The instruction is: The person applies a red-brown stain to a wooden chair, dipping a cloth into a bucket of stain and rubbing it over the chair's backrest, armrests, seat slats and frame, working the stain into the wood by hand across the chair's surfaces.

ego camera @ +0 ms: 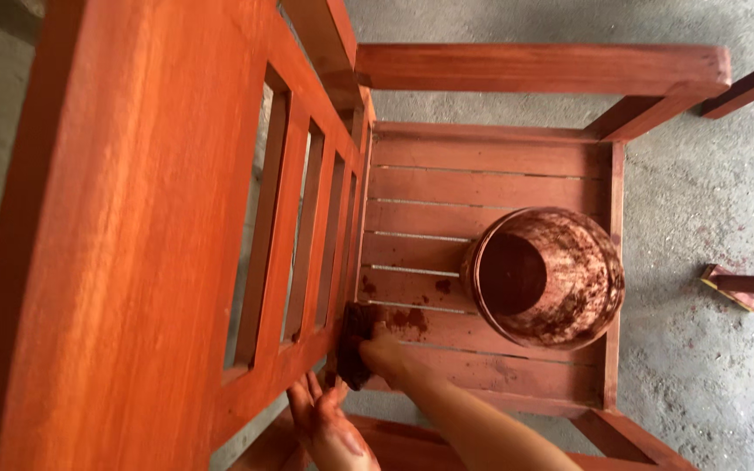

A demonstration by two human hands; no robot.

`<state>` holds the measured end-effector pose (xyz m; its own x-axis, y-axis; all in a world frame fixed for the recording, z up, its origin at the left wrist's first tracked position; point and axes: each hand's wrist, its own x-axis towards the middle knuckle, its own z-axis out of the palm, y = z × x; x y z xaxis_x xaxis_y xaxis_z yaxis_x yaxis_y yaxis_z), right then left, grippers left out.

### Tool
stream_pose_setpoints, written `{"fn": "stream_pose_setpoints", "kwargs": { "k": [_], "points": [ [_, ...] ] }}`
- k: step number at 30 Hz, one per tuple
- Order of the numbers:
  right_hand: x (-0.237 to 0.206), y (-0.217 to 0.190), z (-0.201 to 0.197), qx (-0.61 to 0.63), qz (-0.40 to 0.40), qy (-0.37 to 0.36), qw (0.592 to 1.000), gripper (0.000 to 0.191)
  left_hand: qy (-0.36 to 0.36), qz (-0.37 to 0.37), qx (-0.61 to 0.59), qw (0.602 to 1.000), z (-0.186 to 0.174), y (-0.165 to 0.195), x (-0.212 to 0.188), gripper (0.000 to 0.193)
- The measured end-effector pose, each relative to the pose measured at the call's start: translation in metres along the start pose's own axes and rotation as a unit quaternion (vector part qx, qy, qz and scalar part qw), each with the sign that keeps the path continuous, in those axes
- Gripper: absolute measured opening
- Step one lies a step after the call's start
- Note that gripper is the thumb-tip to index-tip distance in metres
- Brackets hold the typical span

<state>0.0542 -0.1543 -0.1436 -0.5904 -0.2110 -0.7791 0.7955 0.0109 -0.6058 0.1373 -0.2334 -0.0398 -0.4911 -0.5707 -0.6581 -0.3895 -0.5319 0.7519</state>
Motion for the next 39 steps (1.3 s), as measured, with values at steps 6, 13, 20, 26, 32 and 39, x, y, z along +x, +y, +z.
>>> {"fn": "stream_pose_setpoints", "kwargs": {
  "k": [6, 13, 20, 26, 32, 39],
  "points": [
    [0.005, 0.024, 0.011, -0.244, 0.151, -0.163, 0.944, 0.048, -0.038, 0.051, 0.023, 0.998, 0.021, 0.047, -0.045, 0.077],
    [0.005, 0.023, 0.021, -0.236, 0.201, -0.260, 0.914, 0.042, -0.038, 0.006, 0.053, 0.998, 0.014, 0.070, -0.040, 0.075],
    [0.051, -0.073, -0.032, -0.042, 0.100, -0.110, 0.988, 0.036, -0.026, -0.010, 0.039, 0.999, 0.022, 0.067, -0.039, 0.074],
    [0.080, -0.111, -0.041, 0.030, 0.012, 0.096, 0.995, 0.038, -0.016, -0.013, 0.054, 0.998, 0.022, 0.074, -0.041, 0.070],
    [0.034, 0.015, 0.005, -0.016, 0.050, -0.082, 0.995, 0.035, -0.027, -0.007, 0.032, 0.999, 0.020, 0.075, -0.039, 0.071],
    [0.039, 0.032, 0.025, -0.146, 0.190, -0.236, 0.942, 0.031, -0.015, 0.000, 0.037, 0.999, 0.008, 0.057, -0.031, 0.070]
  ]
}}
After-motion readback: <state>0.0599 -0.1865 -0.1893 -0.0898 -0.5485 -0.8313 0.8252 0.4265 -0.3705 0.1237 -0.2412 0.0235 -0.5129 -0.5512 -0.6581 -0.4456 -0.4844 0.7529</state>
